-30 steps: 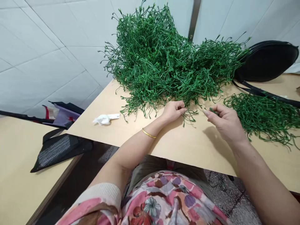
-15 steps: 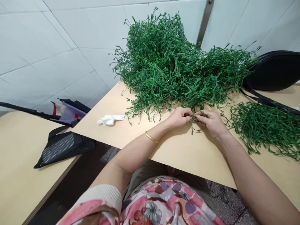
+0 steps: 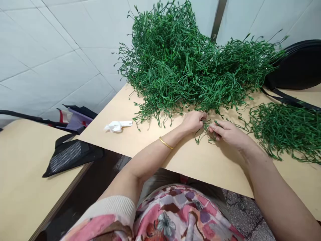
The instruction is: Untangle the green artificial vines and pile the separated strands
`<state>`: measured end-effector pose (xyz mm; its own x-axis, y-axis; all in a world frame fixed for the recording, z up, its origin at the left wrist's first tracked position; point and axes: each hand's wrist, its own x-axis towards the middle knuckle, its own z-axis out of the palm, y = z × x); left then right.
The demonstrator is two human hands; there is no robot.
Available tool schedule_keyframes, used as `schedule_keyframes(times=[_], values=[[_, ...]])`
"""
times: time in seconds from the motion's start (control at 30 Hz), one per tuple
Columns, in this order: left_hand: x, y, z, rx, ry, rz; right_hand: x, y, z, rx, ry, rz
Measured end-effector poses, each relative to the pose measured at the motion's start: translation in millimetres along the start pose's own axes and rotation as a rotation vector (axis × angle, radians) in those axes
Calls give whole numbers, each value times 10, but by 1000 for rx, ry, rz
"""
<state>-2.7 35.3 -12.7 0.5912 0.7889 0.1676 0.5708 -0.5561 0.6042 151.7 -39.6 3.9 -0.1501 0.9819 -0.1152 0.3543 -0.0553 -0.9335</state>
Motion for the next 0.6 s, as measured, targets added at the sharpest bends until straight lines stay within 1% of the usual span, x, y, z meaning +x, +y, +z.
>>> schedule_keyframes(times=[0.07,0.13,0.17,0.23,0.3,0.37,0.43,0.5,0.53,0.57,0.6], values=[[-39,-2,-42,-209,-65,21,14,28,-40,-6,96,4],[-76,-12,-90,-453,-132,3,45,62,-73,-18,164,20],[-86,-17,-109,-543,-159,-8,59,74,-84,-32,172,23],[-81,-27,-126,-628,-174,-6,66,78,-91,-88,148,2],[-42,-36,-110,-615,-171,30,28,42,-97,-194,110,-41],[15,-47,-73,-525,-146,39,-59,-28,-125,-304,66,-81],[65,-61,-36,-356,-69,-5,-171,-110,-182,-339,-37,-128],[85,-71,-15,-193,19,-56,-263,-168,-243,-280,-115,-209],[82,-73,-11,-155,45,-72,-287,-179,-263,-232,-103,-247],[70,-73,-12,-158,55,-79,-291,-177,-270,-177,-53,-271],[52,-70,-17,-199,56,-80,-277,-163,-264,-109,29,-275]])
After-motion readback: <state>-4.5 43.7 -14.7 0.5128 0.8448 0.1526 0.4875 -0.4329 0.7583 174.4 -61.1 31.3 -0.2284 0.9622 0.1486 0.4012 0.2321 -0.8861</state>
